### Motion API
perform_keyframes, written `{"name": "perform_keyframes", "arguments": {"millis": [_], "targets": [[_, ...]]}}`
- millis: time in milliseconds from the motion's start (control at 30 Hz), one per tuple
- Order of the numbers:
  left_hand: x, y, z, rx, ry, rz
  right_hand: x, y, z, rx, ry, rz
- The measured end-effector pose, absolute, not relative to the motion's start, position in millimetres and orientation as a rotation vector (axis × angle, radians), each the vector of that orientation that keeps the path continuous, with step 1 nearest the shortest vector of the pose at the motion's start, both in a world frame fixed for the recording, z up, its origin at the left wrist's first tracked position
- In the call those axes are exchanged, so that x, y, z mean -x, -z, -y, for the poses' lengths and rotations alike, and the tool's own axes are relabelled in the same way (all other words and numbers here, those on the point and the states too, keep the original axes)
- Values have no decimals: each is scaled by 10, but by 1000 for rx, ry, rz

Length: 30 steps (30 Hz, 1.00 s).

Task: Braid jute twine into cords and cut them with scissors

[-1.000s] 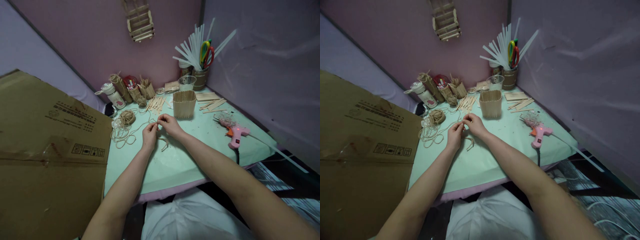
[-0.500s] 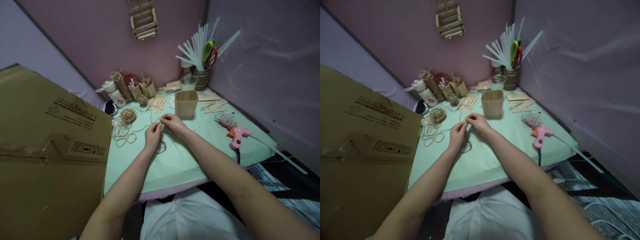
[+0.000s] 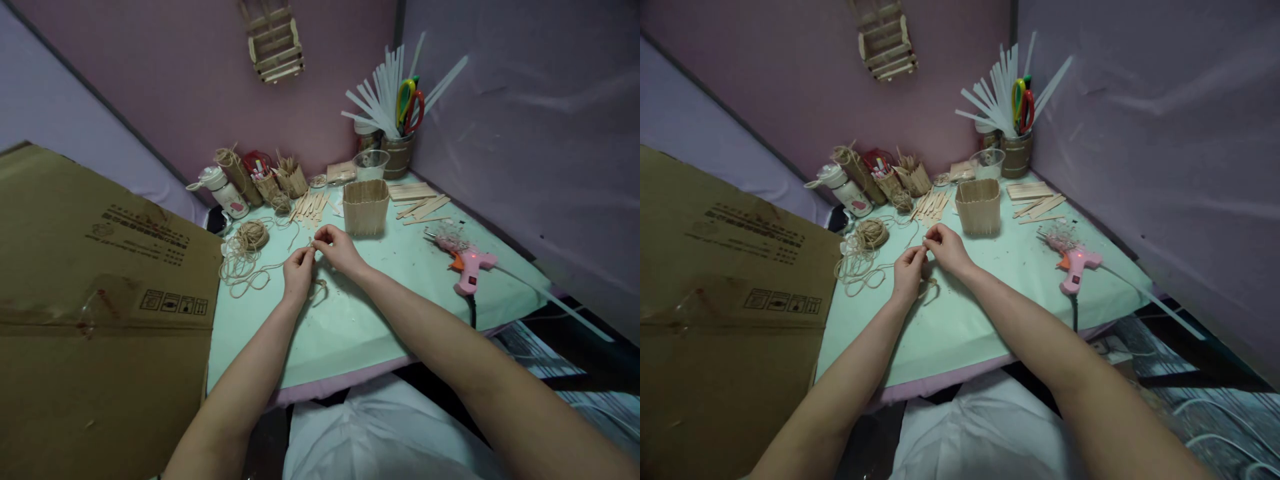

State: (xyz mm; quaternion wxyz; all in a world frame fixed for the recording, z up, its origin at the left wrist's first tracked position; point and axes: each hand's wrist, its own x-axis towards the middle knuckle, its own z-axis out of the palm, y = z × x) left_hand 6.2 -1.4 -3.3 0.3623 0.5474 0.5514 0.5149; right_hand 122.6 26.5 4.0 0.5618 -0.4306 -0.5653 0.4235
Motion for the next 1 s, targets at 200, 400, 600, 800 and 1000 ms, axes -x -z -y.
{"name": "perform_keyframes", "arguments": {"millis": [200,400,600,800,1000], "targets": [[-66,-21,49,-1484,-1307,-1435,-1214,-31,-267,1047,-999,1332],[-57,-3,39,-1503,-1306,-1437,-1201,-24,-272,991,-1223,1192],[-53,44,-12,-1327,-1377,-1386,-1212,-58,-252,1036,-1073,1232],[-48,43,-39,-1169,-1415,-1296,-1220,-82,-209,1043,-965,1332],[-48,13,-50,-980,-1402,-1121,-1231,-45,-242,1051,-1019,1296]]}}
